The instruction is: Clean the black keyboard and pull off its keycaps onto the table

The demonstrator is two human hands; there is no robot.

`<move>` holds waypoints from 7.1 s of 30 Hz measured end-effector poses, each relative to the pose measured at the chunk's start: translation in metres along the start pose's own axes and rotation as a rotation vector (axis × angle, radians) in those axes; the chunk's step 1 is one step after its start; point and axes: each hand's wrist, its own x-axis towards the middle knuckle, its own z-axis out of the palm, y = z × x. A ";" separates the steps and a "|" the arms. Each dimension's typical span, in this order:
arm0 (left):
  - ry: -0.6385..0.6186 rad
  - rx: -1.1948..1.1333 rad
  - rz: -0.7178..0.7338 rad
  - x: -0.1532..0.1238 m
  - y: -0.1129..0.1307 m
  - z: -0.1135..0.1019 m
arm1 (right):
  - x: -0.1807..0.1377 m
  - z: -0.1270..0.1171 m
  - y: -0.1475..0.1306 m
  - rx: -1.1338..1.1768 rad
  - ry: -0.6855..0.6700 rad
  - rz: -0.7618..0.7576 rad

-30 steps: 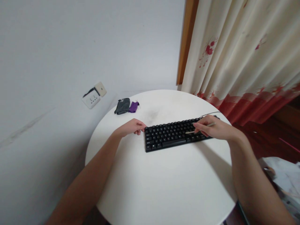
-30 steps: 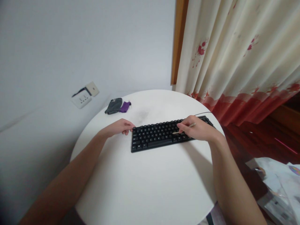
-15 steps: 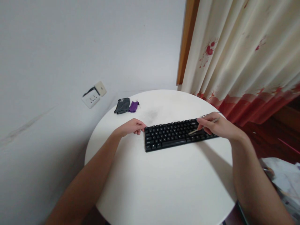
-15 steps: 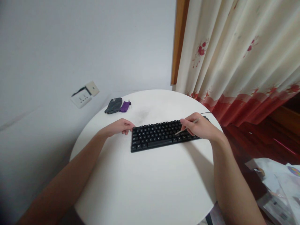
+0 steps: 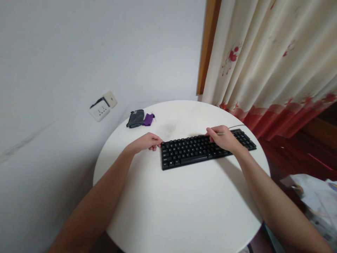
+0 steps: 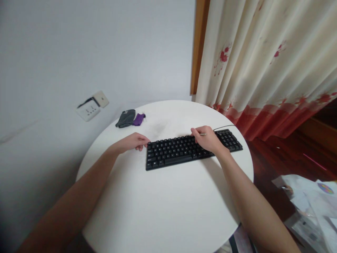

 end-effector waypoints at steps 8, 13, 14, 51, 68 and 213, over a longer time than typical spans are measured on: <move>-0.002 -0.010 0.001 -0.001 0.001 0.001 | -0.005 -0.013 -0.005 -0.056 -0.091 -0.021; -0.007 0.003 0.005 -0.002 0.002 0.001 | -0.009 -0.022 -0.010 -0.095 -0.126 -0.029; -0.007 0.007 0.004 -0.002 0.002 0.000 | -0.010 -0.023 -0.011 -0.100 -0.128 -0.026; -0.002 0.011 0.004 0.001 -0.004 -0.001 | -0.029 -0.048 -0.010 -0.012 -0.206 0.263; -0.005 0.002 0.008 0.000 -0.006 -0.002 | -0.032 -0.054 -0.007 0.055 -0.197 0.310; 0.005 0.014 -0.029 -0.004 0.013 -0.001 | -0.130 -0.005 0.007 0.203 0.679 0.277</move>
